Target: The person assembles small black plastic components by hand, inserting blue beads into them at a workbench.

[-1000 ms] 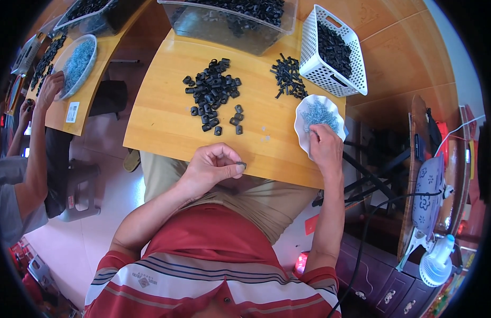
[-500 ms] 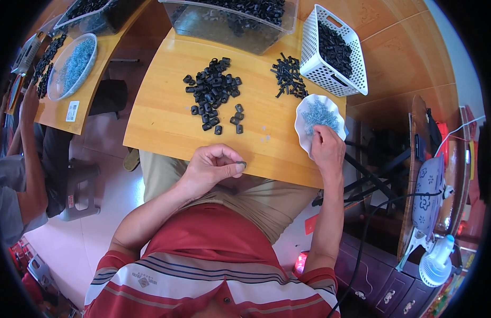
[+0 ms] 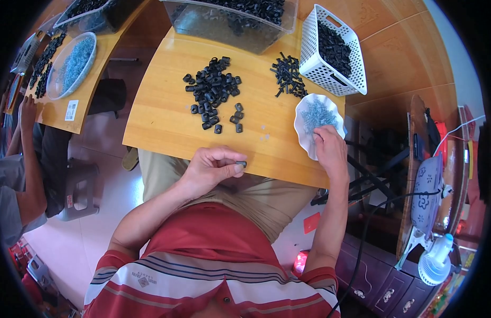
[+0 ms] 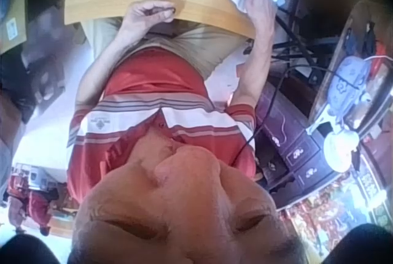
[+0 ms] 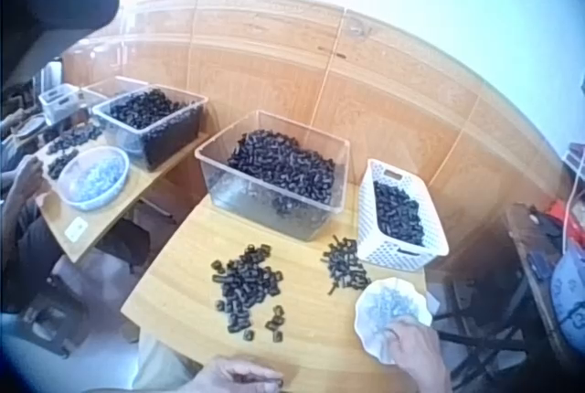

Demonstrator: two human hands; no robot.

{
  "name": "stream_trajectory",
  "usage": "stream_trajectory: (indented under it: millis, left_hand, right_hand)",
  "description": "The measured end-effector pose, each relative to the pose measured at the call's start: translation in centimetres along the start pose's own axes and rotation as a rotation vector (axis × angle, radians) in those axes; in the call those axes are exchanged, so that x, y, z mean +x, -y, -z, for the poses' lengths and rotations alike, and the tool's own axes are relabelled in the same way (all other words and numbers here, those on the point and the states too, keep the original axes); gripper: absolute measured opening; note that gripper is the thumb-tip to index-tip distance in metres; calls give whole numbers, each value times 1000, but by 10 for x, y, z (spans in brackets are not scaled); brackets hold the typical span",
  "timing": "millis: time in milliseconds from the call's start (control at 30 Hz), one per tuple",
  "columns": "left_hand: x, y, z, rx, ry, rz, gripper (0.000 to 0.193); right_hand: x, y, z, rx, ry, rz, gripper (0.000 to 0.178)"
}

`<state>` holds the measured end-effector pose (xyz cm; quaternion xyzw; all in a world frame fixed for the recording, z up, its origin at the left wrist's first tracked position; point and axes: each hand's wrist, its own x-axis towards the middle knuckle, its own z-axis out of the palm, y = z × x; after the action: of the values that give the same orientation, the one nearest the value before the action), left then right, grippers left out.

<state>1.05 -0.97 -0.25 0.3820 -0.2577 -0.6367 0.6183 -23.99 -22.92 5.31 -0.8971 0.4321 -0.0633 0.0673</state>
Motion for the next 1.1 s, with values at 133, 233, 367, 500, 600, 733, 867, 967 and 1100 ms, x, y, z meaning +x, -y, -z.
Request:
stream_trajectory:
  millis: [133, 233, 367, 500, 600, 733, 867, 967, 1100]
  left_hand:
    - [0, 4, 4, -20, 45, -11, 23]
    - [0, 6, 5, -44, 65, -20, 26]
    - [-2, 1, -1, -54, 27, 20, 26]
    - [-1, 4, 1, 25, 37, -35, 25]
    - [0, 3, 1, 75, 41, -52, 23]
    - [1, 3, 1, -13, 40, -27, 18]
    - [0, 0, -3, -82, 3, -16, 15]
    - [-1, -1, -6, -56, -40, -26, 14]
    - [0, 3, -7, -17, -41, -86, 14]
  right_hand:
    - [-1, 1, -2, 15, 0, 19, 14]
    - [-2, 2, -3, 22, -7, 28, 11]
    - [-3, 0, -4, 43, -25, 18, 9]
    - [-4, 0, -4, 83, -86, 32, 8]
    - [-4, 0, -4, 139, -143, 30, 8]
    - [-5, -2, -6, 263, -213, -23, 12]
    - [-8, 1, -9, 533, -173, -185, 12]
    - [-11, 4, -13, 754, -154, -166, 12]
    - [-16, 43, -6, 990, -47, -100, 11]
